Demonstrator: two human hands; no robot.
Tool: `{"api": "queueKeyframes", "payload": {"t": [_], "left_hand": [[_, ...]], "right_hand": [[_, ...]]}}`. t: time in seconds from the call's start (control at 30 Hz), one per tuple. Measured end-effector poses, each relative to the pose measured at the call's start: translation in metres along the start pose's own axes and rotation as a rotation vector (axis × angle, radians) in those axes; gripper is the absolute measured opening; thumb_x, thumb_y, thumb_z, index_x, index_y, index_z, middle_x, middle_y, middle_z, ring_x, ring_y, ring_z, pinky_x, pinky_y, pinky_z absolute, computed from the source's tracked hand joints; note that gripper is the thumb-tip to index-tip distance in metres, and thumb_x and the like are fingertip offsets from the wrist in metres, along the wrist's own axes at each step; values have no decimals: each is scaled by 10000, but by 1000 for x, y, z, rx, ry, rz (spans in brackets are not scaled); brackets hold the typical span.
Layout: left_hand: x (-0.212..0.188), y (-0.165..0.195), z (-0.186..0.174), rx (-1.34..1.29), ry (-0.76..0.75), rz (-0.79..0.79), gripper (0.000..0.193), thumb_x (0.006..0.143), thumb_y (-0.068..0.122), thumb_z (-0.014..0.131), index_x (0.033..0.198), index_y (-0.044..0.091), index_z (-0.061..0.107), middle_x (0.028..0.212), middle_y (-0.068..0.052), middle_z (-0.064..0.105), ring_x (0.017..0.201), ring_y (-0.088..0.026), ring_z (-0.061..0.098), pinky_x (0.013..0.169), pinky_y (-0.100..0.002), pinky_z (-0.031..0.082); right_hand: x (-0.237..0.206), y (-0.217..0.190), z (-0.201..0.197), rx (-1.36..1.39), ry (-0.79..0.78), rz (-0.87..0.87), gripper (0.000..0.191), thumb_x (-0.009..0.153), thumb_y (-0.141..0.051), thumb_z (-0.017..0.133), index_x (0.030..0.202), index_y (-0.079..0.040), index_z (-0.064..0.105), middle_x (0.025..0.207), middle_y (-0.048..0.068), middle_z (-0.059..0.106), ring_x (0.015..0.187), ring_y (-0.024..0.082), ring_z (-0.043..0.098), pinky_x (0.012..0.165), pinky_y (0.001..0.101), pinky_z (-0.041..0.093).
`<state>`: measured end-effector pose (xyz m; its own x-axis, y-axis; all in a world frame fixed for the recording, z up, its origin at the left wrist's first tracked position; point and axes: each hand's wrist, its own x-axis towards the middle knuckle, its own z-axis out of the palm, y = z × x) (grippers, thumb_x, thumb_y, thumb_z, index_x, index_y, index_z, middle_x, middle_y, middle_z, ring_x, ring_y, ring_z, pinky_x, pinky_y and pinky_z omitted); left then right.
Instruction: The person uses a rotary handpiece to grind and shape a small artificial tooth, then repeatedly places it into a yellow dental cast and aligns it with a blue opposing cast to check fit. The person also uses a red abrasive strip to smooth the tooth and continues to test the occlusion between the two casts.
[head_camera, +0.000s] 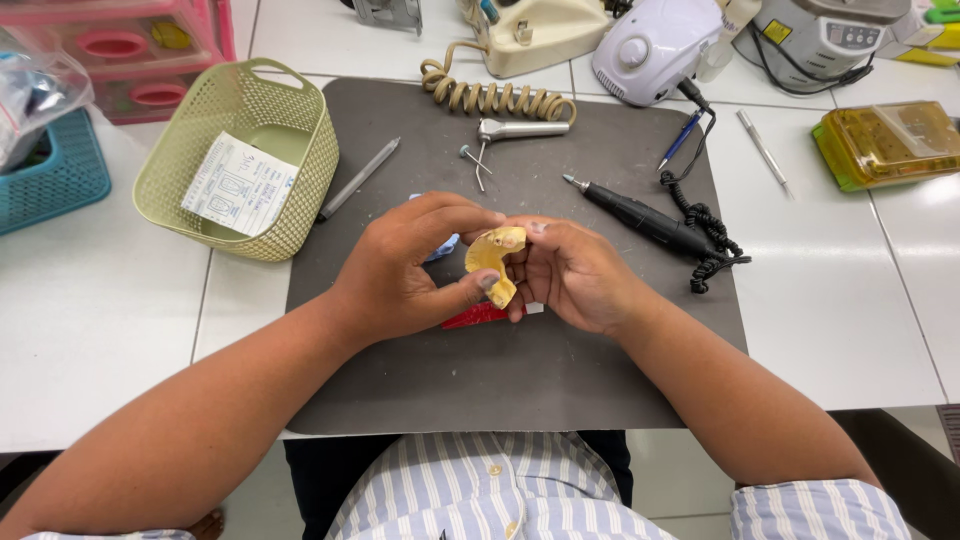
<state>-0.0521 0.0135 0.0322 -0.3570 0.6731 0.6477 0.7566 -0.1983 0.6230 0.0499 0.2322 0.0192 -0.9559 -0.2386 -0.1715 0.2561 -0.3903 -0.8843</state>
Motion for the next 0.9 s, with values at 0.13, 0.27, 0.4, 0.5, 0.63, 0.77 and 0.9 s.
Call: {"api": "queueKeyframes", "payload": {"t": [0.13, 0.27, 0.4, 0.5, 0.63, 0.77, 0.9], "left_hand": [[-2, -1, 4, -6, 55, -7, 313, 890, 98, 820, 1176, 81, 692, 1110, -75, 727, 965, -189, 720, 834, -317, 585], [-5, -3, 8, -36, 37, -99, 232, 875, 103, 820, 1081, 98, 716, 1027, -40, 738, 827, -130, 685, 691, -265, 557], [-6, -7, 11, -49, 40, -139, 210, 877, 111, 825, 1055, 96, 715, 989, -21, 734, 777, -100, 650, 664, -249, 546], [-5, -11, 11, -39, 31, -185, 232, 847, 126, 836, 1048, 95, 723, 980, -26, 734, 734, -102, 635, 633, -256, 539], [-6, -13, 10, -71, 22, -171, 258, 854, 132, 836, 1076, 78, 717, 1024, -44, 731, 778, -109, 663, 669, -242, 550], [-4, -14, 8, -97, -2, -176, 287, 862, 138, 826, 1117, 72, 711, 1064, -50, 720, 848, -93, 729, 707, -215, 585], [-2, -17, 3, -115, -5, -139, 329, 847, 122, 812, 1154, 68, 706, 1075, -50, 714, 837, -91, 720, 670, -219, 557]], "right_hand": [[4, 3, 1, 12, -36, 9, 455, 1074, -317, 350, 1387, -15, 483, 1162, 142, 642, 967, 216, 642, 754, 373, 558], [6, 4, 1, 1, -62, 44, 371, 1085, -305, 348, 1316, -44, 474, 1147, 139, 639, 973, 216, 642, 757, 373, 553], [7, 5, 2, -14, -40, 65, 360, 1085, -299, 348, 1308, -51, 484, 1125, 147, 645, 955, 218, 644, 746, 365, 552], [8, 5, 2, -5, -39, 52, 366, 1082, -305, 344, 1308, -51, 479, 1114, 155, 649, 952, 224, 651, 727, 369, 565], [8, 6, 1, 28, -13, 48, 387, 1063, -322, 369, 1309, -42, 476, 1133, 167, 653, 954, 232, 656, 718, 370, 576], [7, 7, -3, 53, -14, 33, 402, 1055, -339, 396, 1296, -30, 482, 1159, 176, 653, 955, 239, 658, 718, 376, 580], [6, 6, -13, 95, -44, -10, 390, 1076, -340, 412, 1302, -33, 496, 1130, 205, 650, 927, 254, 666, 718, 389, 584]]}}
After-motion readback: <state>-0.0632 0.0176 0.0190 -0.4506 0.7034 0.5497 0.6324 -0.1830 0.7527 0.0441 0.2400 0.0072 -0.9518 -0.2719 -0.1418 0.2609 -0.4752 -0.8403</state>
